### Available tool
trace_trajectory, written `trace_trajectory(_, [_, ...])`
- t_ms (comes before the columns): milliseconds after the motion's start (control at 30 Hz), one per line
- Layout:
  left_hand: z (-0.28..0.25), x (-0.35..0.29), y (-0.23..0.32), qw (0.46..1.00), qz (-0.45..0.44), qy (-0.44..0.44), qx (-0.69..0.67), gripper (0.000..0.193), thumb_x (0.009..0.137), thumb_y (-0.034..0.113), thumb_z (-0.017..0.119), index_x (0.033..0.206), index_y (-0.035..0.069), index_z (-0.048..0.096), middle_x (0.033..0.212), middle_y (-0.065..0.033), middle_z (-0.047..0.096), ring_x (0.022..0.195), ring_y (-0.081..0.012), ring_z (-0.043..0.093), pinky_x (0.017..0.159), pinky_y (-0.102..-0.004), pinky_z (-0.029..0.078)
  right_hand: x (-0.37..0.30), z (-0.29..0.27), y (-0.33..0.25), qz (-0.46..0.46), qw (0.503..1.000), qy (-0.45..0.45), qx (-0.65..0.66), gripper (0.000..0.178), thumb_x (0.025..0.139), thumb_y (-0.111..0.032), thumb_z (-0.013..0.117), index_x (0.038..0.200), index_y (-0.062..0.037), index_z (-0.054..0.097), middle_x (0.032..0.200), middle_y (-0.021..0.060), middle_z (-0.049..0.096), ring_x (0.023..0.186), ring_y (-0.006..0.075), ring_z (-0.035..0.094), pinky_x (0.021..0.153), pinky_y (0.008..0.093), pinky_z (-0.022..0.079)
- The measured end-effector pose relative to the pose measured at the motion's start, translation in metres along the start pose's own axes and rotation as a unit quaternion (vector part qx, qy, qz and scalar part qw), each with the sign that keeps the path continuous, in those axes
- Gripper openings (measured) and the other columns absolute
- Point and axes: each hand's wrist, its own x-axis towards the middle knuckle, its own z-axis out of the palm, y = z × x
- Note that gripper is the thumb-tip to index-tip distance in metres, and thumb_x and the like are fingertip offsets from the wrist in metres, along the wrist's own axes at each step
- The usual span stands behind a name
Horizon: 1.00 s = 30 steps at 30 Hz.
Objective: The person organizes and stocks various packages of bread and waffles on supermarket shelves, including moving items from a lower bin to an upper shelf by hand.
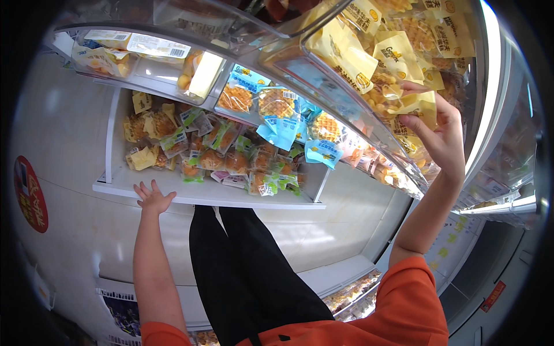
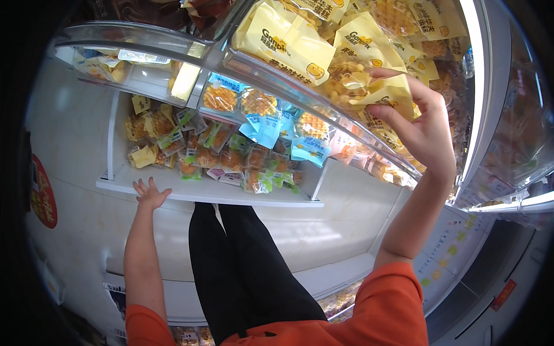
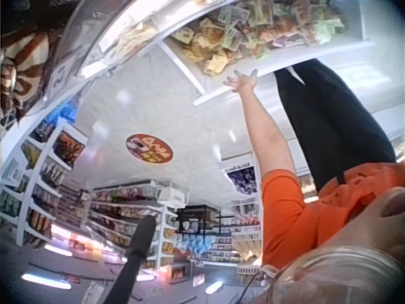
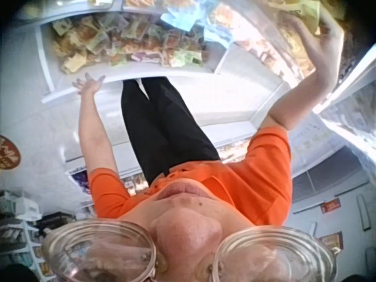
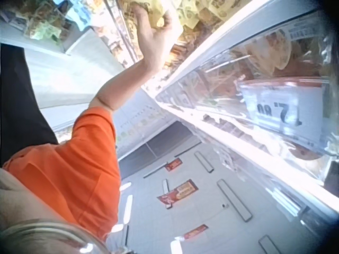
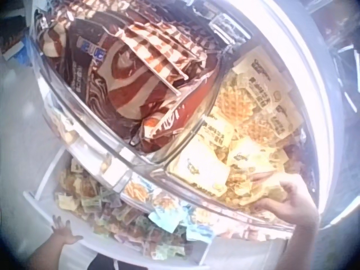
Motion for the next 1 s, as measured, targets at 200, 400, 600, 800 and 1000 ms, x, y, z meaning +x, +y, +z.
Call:
trace_trajectory(200, [-0.007,-0.004,0.005,1.0,-0.003,-0.007,0.008,0.102,0.072,0.062,0.061,0.147,0.011,0.013,0.151,-0.0245,-0.007,0.138,-0.04,-0.02,0.107,-0.0617,0.016,0.031,0.024,-0.013,0.031,0.995,-0.032,-0.091,0.027,0.073,-0.001,0.067,0.1,0.0009,0.062,0.087,0.0095,0.069,0.081,0.0138,0.064,0.075,0.0259,0.05])
trace_trajectory(400, [-0.006,-0.006,0.004,1.0,-0.003,-0.004,-0.004,0.102,0.073,0.061,0.061,0.147,0.01,0.013,0.152,-0.0244,-0.007,0.138,-0.0393,-0.021,0.108,-0.0608,0.015,0.017,0.042,0.009,0.042,0.998,0.026,0.046,0.035,0.075,0.003,0.06,0.11,-0.0003,0.058,0.1,0.0078,0.066,0.091,0.0131,0.062,0.082,0.0271,0.049])
trace_trajectory(600, [-0.01,-0.011,0.004,1.0,-0.002,-0.009,-0.008,0.102,0.073,0.06,0.062,0.148,0.01,0.013,0.152,-0.0239,-0.006,0.138,-0.0384,-0.021,0.108,-0.0609,0.014,0.007,0.043,0.016,0.08,0.984,0.037,0.158,0.036,0.091,-0.016,0.06,0.123,-0.0014,0.056,0.097,0.0015,0.06,0.085,0.0079,0.055,0.08,0.0238,0.045])
trace_trajectory(800, [-0.006,-0.008,0.002,1.0,0.015,0.012,-0.019,0.098,0.074,0.06,0.062,0.146,0.011,0.018,0.152,-0.0241,-0.005,0.139,-0.0387,-0.019,0.107,-0.0619,0.015,0.009,0.061,0.009,0.07,0.988,0.124,0.062,0.039,0.102,-0.027,0.038,0.12,-0.0007,0.06,0.076,-0.0019,0.042,0.07,0.0072,0.037,0.066,0.0209,0.033])
trace_trajectory(1000, [0.0,0.0,-0.003,0.999,0.026,0.008,-0.019,0.099,0.074,0.059,0.063,0.147,0.011,0.015,0.151,-0.0257,-0.006,0.137,-0.0409,-0.021,0.106,-0.0632,0.016,0.001,0.08,0.027,-0.017,0.963,0.265,-0.041,0.036,0.101,-0.024,0.04,0.116,-0.0013,0.063,0.065,-0.0034,0.041,0.059,0.0056,0.037,0.055,0.021,0.031])
